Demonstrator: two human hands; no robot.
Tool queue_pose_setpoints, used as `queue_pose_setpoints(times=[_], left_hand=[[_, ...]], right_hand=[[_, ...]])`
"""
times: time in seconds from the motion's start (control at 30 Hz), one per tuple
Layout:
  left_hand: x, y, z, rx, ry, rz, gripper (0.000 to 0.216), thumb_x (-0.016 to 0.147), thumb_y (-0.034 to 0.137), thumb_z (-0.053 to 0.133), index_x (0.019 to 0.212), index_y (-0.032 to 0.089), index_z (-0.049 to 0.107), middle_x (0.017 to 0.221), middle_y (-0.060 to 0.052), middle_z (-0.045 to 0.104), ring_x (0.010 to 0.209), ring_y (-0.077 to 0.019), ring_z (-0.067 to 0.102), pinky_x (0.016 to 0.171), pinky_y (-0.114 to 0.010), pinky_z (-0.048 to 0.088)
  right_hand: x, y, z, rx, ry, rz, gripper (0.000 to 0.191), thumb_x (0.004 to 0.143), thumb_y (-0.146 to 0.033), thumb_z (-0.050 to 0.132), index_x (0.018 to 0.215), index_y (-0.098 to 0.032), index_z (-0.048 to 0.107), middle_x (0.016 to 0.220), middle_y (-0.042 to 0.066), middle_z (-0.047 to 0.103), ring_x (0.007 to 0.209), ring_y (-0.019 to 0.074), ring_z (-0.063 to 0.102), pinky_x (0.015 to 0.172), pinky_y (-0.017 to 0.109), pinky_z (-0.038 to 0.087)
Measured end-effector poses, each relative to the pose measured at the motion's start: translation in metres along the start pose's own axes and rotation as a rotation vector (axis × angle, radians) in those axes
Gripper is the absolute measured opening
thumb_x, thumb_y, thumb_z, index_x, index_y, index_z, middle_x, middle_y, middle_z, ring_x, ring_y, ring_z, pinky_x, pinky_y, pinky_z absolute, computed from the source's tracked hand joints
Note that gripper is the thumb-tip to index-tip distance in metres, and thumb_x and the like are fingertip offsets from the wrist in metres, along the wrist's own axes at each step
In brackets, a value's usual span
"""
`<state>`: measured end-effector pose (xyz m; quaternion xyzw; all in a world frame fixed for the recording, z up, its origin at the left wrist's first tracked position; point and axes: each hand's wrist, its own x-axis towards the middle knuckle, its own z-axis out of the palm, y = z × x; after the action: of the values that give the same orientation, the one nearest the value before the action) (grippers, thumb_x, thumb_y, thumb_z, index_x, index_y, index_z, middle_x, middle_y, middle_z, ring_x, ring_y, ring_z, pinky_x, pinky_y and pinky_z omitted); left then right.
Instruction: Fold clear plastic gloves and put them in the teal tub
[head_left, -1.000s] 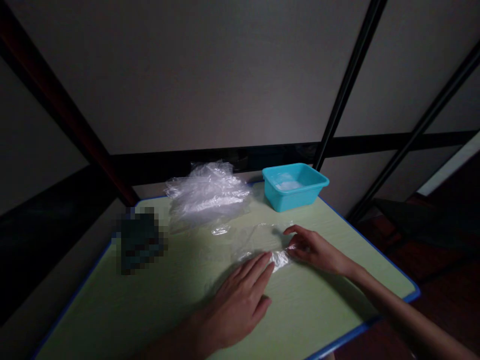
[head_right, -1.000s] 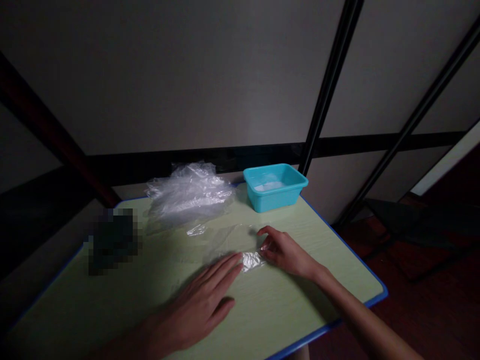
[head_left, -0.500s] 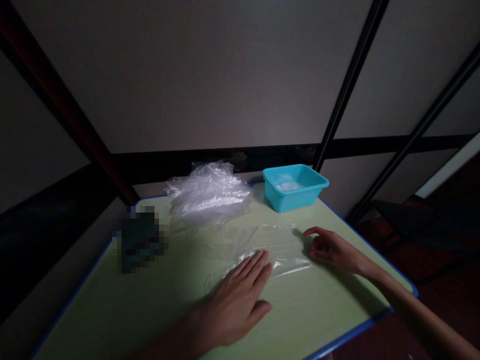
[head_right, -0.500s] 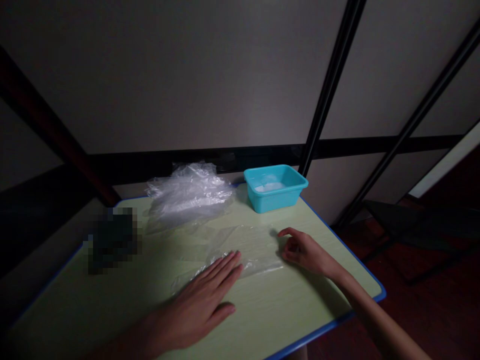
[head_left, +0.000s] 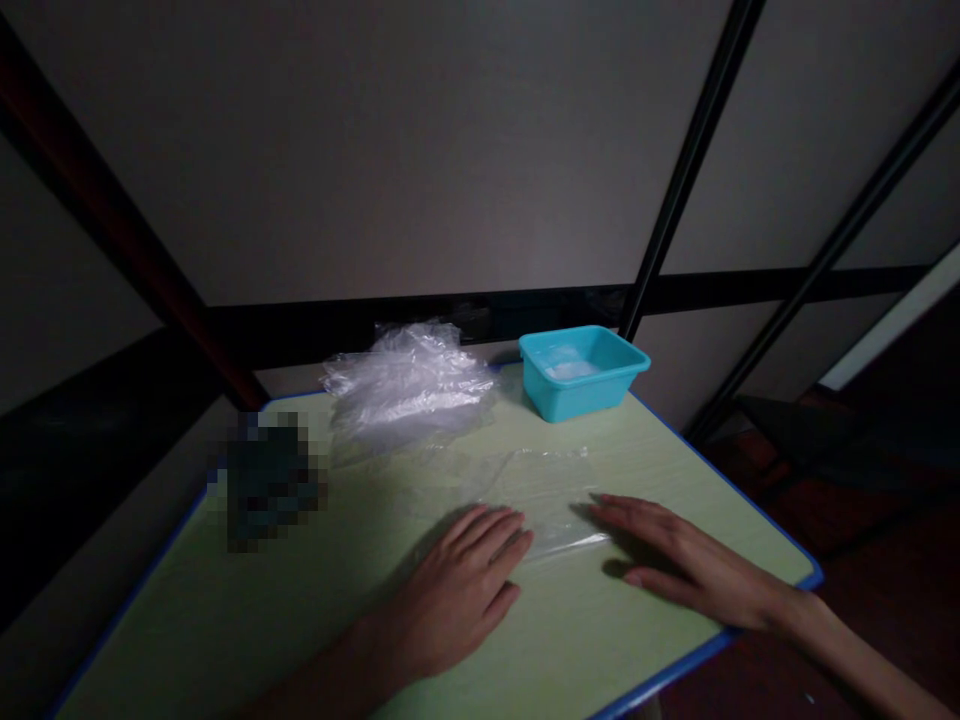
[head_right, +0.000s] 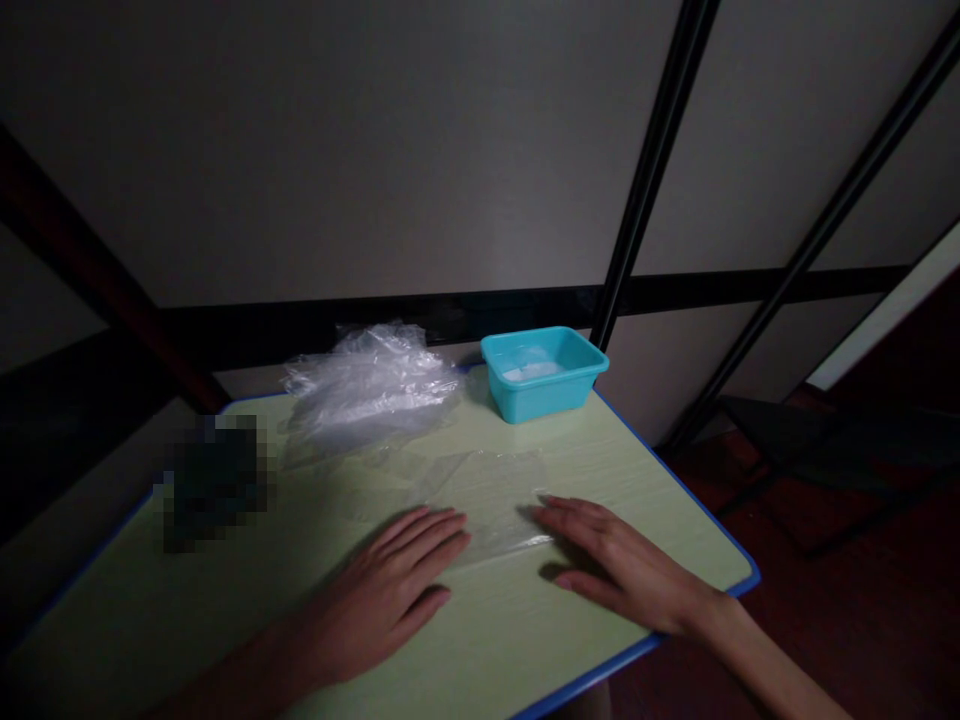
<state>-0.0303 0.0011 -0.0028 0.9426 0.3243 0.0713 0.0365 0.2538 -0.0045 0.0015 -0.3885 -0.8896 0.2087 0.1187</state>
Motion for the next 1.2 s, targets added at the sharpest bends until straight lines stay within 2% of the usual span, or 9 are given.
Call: queue_pose_setpoints(times=[0.13, 0.27, 0.33, 0.43, 0.67, 0.8, 0.97, 1.1, 1.2], left_hand=[[0.002, -0.001, -0.002, -0.013, 0.044, -0.057, 0.033, 0.084, 0.025, 0.046, 0.116, 0.018, 0.047, 0.121, -0.005, 0.053, 0.114, -0.0195, 0.045, 0.102, -0.042, 0.029], [0.003, -0.004, -0.002, -0.022, 0.113, -0.109, 0.031, 0.083, 0.024, 0.047, 0.114, 0.018, 0.049, 0.117, -0.005, 0.057, 0.111, -0.0199, 0.048, 0.102, -0.043, 0.03], [0.003, -0.003, -0.002, -0.038, 0.16, -0.157, 0.03, 0.082, 0.022, 0.046, 0.111, 0.018, 0.051, 0.115, -0.005, 0.057, 0.109, -0.0202, 0.049, 0.1, -0.043, 0.032], [0.004, 0.002, 0.001, -0.061, 0.2, -0.231, 0.03, 0.083, 0.021, 0.044, 0.112, 0.016, 0.051, 0.119, -0.007, 0.055, 0.111, -0.0204, 0.048, 0.098, -0.039, 0.037], [0.013, 0.024, 0.015, 0.014, 0.036, -0.171, 0.054, 0.087, 0.036, 0.036, 0.131, 0.006, 0.029, 0.14, -0.015, 0.024, 0.129, -0.0238, 0.021, 0.103, -0.036, 0.028], [0.018, 0.028, 0.017, 0.018, 0.005, -0.14, 0.057, 0.088, 0.042, 0.032, 0.135, 0.011, 0.022, 0.143, -0.013, 0.015, 0.131, -0.0243, 0.009, 0.105, -0.038, 0.022], [0.02, 0.027, 0.018, -0.037, -0.048, -0.115, 0.062, 0.085, 0.056, 0.027, 0.135, 0.021, 0.02, 0.145, -0.009, 0.009, 0.131, -0.0274, 0.002, 0.104, -0.045, 0.017], [0.017, 0.034, 0.014, -0.071, -0.048, -0.123, 0.071, 0.081, 0.063, 0.028, 0.137, 0.021, 0.015, 0.145, -0.009, 0.004, 0.131, -0.0283, -0.001, 0.105, -0.048, 0.012], [0.012, 0.043, 0.008, -0.116, -0.074, -0.056, 0.075, 0.08, 0.064, 0.028, 0.138, 0.02, 0.011, 0.145, -0.008, 0.002, 0.131, -0.0268, 0.0, 0.105, -0.045, 0.013]], right_hand=[[-0.007, -0.002, 0.004, -0.026, 0.006, 0.017, 0.053, 0.084, -0.037, 0.048, 0.133, -0.024, 0.03, 0.134, 0.008, 0.037, 0.123, 0.0238, 0.033, 0.098, 0.044, 0.033], [-0.011, -0.032, 0.003, -0.022, -0.045, -0.061, 0.054, 0.083, -0.036, 0.049, 0.133, -0.022, 0.031, 0.132, 0.008, 0.041, 0.122, 0.0239, 0.034, 0.097, 0.041, 0.036], [-0.009, -0.049, -0.001, -0.017, -0.154, -0.151, 0.055, 0.083, -0.037, 0.05, 0.132, -0.02, 0.033, 0.126, 0.008, 0.047, 0.118, 0.0227, 0.04, 0.096, 0.038, 0.038], [-0.001, -0.063, -0.008, -0.037, -0.18, -0.162, 0.041, 0.086, -0.032, 0.046, 0.126, -0.021, 0.041, 0.118, 0.006, 0.054, 0.108, 0.0205, 0.048, 0.097, 0.04, 0.036], [0.019, -0.034, -0.004, -0.085, -0.024, -0.089, 0.029, 0.089, -0.03, 0.039, 0.112, -0.017, 0.052, 0.098, 0.008, 0.059, 0.097, 0.0191, 0.052, 0.087, 0.038, 0.042], [0.022, -0.028, 0.0, -0.097, 0.01, -0.089, 0.03, 0.09, -0.03, 0.038, 0.114, -0.017, 0.051, 0.095, 0.008, 0.059, 0.095, 0.0194, 0.053, 0.085, 0.038, 0.043], [0.018, -0.027, 0.0, -0.074, 0.006, -0.092, 0.031, 0.09, -0.028, 0.038, 0.118, -0.019, 0.048, 0.099, 0.007, 0.058, 0.095, 0.0186, 0.052, 0.085, 0.038, 0.043], [0.015, -0.024, -0.003, -0.074, 0.01, -0.06, 0.03, 0.09, -0.029, 0.038, 0.115, -0.018, 0.05, 0.097, 0.008, 0.058, 0.093, 0.019, 0.053, 0.083, 0.037, 0.044], [0.013, -0.021, -0.004, -0.075, 0.023, -0.047, 0.03, 0.09, -0.029, 0.038, 0.115, -0.017, 0.05, 0.098, 0.008, 0.058, 0.093, 0.0189, 0.053, 0.082, 0.037, 0.044]])
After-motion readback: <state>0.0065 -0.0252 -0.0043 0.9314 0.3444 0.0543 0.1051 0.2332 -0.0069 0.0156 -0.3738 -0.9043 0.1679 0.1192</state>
